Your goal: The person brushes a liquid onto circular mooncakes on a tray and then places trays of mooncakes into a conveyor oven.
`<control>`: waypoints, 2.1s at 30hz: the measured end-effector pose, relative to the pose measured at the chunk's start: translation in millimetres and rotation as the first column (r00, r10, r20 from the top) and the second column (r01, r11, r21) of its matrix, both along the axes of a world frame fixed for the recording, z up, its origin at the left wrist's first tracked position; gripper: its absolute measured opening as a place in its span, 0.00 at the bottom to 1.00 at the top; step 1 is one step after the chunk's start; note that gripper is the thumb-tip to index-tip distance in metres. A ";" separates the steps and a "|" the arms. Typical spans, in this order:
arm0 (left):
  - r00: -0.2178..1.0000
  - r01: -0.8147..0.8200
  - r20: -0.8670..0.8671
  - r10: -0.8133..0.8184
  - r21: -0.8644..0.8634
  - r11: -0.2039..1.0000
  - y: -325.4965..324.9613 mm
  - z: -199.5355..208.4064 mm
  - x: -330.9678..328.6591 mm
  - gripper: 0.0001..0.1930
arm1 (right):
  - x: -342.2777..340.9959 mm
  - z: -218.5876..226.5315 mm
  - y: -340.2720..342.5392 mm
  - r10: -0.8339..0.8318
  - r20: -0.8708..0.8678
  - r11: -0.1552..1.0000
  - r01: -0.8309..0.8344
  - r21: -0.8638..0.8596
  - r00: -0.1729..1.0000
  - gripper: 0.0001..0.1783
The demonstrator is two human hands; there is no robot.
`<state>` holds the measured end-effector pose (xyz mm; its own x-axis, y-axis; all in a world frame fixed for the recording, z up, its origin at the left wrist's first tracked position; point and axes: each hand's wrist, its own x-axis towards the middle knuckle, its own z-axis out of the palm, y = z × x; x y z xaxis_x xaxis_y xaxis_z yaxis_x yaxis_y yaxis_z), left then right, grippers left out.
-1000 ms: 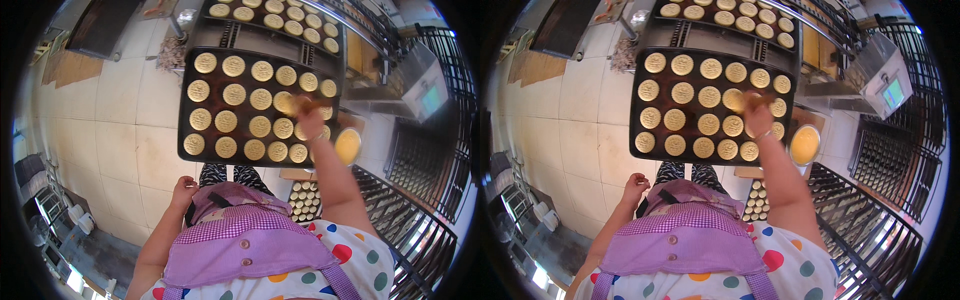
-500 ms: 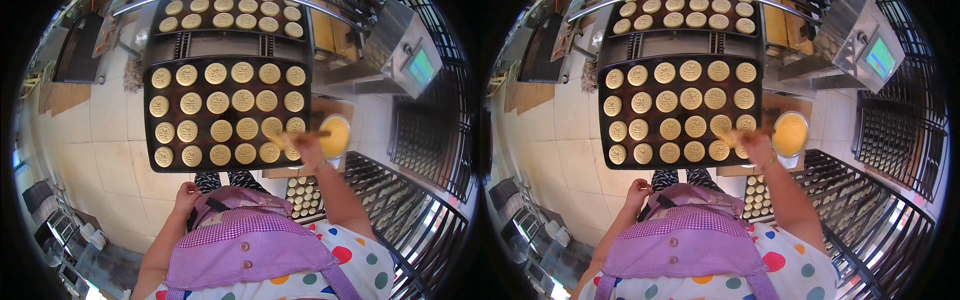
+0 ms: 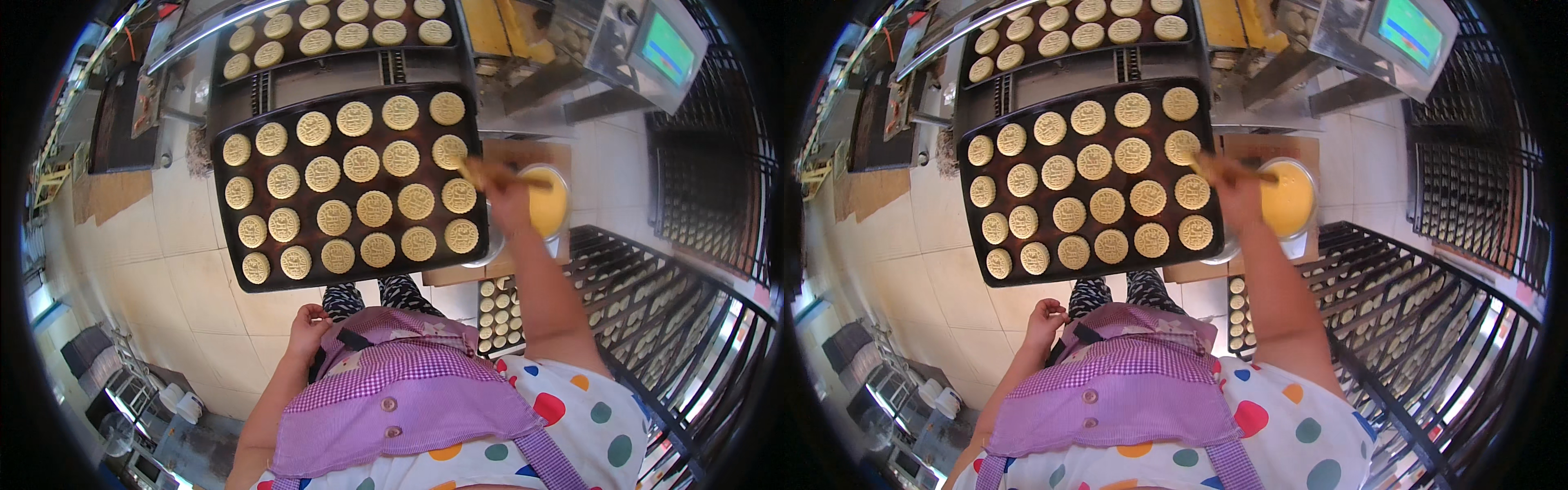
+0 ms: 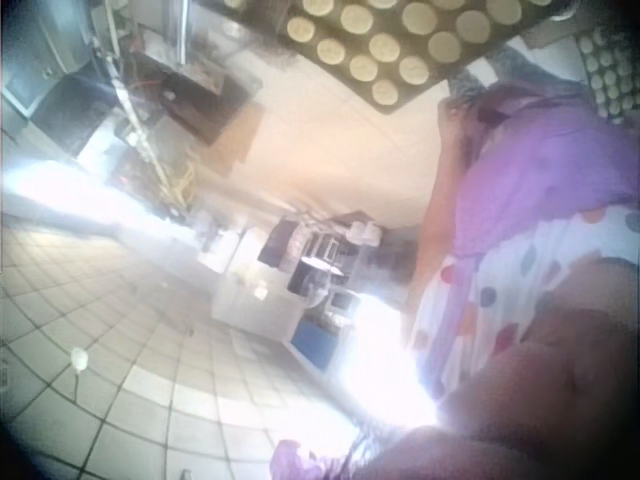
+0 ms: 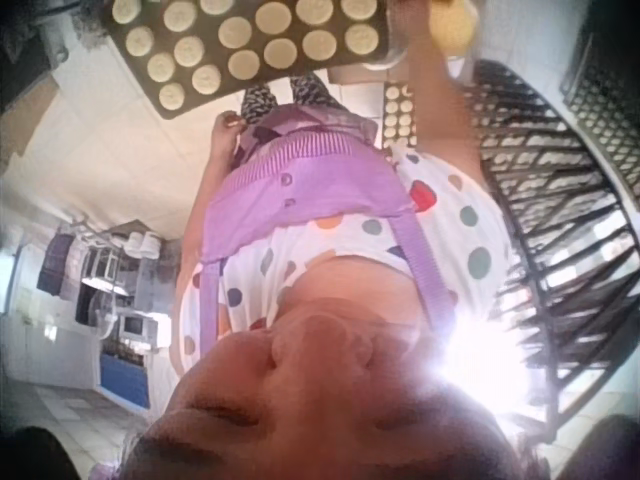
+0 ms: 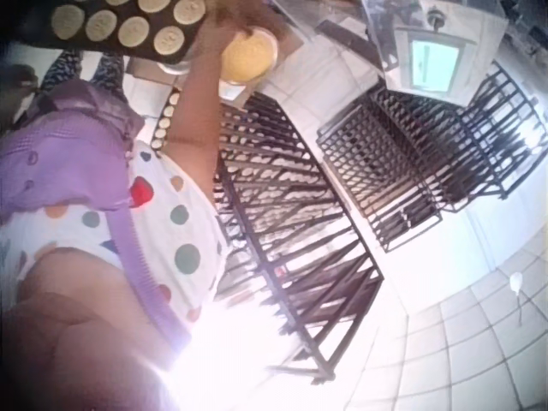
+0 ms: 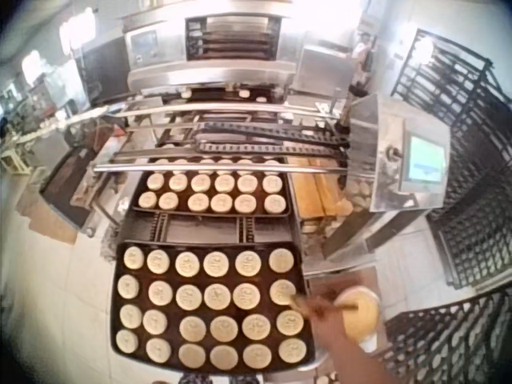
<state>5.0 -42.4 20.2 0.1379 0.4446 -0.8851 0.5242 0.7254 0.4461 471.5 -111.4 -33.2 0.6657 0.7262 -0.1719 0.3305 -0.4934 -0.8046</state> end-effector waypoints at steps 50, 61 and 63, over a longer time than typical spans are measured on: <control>0.752 -0.515 0.356 0.555 -0.208 0.832 167.5 -16.3 -141.4 0.22 | -207.7 3.4 -137.8 -0.814 -0.541 0.389 0.892 -0.232 0.214 0.37; 0.879 0.045 0.467 -0.092 0.111 0.993 25.5 56.4 -106.5 0.27 | -399.0 -16.5 -399.7 -0.704 -0.686 -0.007 0.967 -0.254 -0.186 0.37; 0.890 0.129 0.430 -0.149 0.076 0.989 -21.0 52.6 -95.1 0.28 | -450.1 -32.4 -462.8 -0.691 -0.655 -0.134 0.945 -0.300 -0.306 0.38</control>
<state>-90.1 -63.3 72.8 0.5666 0.4298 -0.7030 0.3651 0.6339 0.6818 21.4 -574.2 -65.6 0.4617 -0.4357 -0.7727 -0.6631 0.4090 -0.6269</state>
